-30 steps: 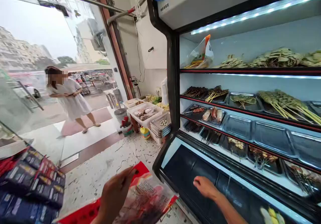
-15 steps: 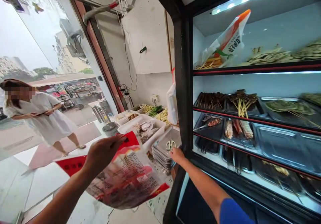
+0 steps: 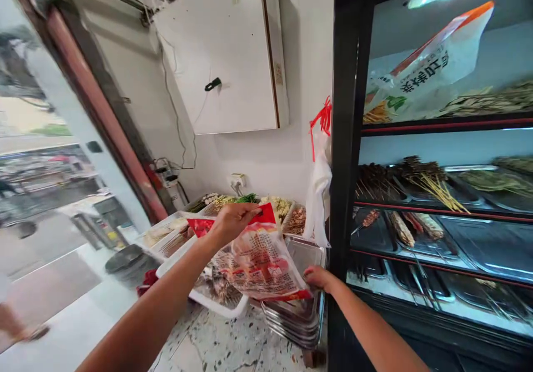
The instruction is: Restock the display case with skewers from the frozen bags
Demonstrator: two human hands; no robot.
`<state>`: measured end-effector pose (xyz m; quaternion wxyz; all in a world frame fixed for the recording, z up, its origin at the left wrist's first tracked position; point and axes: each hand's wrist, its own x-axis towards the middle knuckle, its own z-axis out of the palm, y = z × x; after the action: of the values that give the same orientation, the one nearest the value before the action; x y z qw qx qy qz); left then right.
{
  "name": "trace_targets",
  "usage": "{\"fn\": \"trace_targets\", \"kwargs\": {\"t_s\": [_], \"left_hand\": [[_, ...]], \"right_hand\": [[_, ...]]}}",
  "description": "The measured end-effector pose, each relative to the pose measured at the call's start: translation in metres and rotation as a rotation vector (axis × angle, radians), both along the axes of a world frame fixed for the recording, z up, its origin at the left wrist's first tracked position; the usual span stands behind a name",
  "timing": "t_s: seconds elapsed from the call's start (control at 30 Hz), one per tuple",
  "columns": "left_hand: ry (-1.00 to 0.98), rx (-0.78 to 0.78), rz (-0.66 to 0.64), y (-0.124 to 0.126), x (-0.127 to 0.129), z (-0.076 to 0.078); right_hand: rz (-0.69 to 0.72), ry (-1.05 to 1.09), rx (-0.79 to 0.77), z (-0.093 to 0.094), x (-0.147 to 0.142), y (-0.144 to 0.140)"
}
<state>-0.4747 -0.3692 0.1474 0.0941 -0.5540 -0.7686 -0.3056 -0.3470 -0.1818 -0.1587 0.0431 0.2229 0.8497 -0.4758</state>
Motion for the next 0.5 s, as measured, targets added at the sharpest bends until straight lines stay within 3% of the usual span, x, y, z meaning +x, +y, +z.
{"fn": "trace_targets", "kwargs": {"t_s": [0.1, 0.13, 0.2, 0.23, 0.3, 0.4, 0.5], "left_hand": [[-0.033, -0.036, -0.123, 0.016, -0.042, -0.004], [-0.040, -0.050, -0.154, 0.022, -0.053, -0.004], [-0.041, -0.082, -0.217, 0.035, -0.069, -0.004], [-0.033, -0.103, -0.249, 0.041, -0.073, -0.004], [-0.009, -0.143, -0.309, 0.050, -0.077, -0.005], [0.019, -0.182, -0.377, 0.056, -0.076, -0.005], [0.027, -0.195, -0.424, 0.054, -0.073, -0.006]], "right_hand": [[-0.067, 0.025, -0.231, 0.016, 0.052, 0.002], [-0.103, 0.097, -0.372, 0.025, 0.073, -0.002], [-0.177, 0.239, -0.582, 0.051, 0.110, -0.019], [-0.172, 0.270, -0.606, 0.068, 0.123, -0.029], [-0.165, 0.262, -0.454, 0.107, 0.136, -0.049], [-0.272, 0.187, 0.028, 0.165, 0.126, -0.069], [-0.329, 0.129, 0.387, 0.204, 0.107, -0.073]]}}
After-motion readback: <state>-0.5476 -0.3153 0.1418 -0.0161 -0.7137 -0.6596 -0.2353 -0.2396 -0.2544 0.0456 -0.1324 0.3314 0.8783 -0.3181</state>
